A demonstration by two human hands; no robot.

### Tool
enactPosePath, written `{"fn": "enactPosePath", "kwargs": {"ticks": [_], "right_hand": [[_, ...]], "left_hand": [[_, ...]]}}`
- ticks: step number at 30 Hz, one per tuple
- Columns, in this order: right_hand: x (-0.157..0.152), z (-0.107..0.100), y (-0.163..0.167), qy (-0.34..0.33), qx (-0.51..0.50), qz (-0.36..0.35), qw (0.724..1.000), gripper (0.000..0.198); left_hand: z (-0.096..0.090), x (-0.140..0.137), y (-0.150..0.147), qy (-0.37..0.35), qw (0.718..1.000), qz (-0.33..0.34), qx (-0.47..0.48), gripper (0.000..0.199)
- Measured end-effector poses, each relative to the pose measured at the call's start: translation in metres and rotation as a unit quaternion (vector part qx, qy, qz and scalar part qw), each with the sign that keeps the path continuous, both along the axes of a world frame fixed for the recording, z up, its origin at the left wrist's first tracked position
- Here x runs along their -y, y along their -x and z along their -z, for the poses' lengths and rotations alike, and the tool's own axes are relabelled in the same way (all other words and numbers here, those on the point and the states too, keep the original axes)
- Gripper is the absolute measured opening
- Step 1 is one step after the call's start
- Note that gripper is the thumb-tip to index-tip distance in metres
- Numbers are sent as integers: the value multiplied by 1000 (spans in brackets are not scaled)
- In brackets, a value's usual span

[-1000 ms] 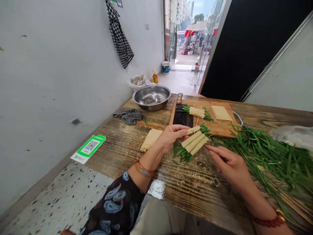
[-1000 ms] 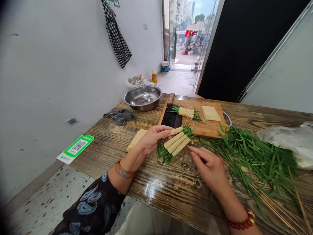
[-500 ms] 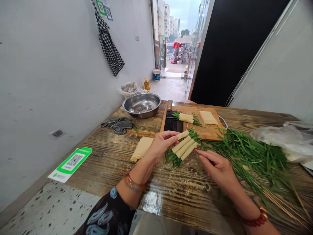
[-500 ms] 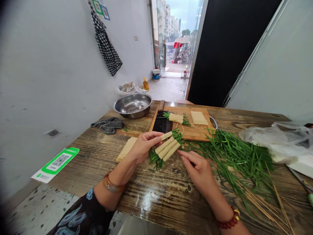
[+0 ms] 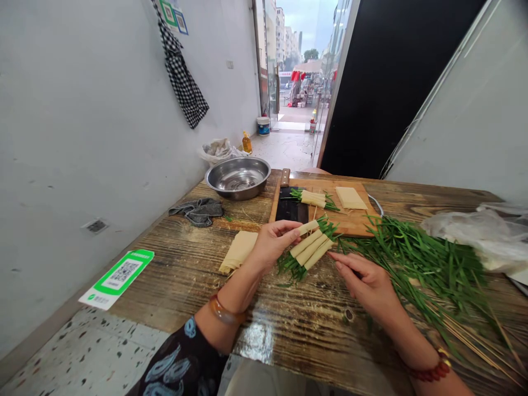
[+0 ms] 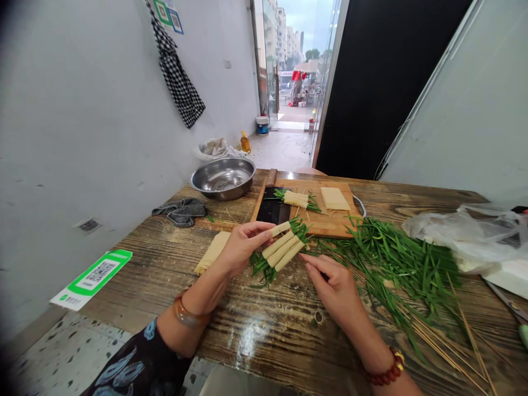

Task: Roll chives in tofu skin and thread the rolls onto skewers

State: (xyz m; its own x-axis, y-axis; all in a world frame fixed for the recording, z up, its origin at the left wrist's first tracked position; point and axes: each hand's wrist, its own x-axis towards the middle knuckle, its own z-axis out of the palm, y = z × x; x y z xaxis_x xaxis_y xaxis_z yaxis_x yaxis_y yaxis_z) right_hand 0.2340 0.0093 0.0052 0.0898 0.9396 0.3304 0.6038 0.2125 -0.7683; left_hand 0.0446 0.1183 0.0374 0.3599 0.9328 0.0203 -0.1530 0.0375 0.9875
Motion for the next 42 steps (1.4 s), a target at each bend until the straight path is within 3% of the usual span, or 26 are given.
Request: {"fn": "enactPosePath", "kwargs": {"ticks": [16,26,33,42], "right_hand": [[1,-2,1,32,-59,5,998,34],[1,2,4,42,-120,13,992,36],[2,5,9,129,-226,10,966,51],[1,2,10,153,-294,14,944,55]], "left_hand": [[1,1,0,-73,996,13,-48,26],[4,2,-1,-63,997,30,-19,27],[9,-1,-1,-123,992,7,-40,21],[8,-2,0,-128,991,26,-33,19]]}}
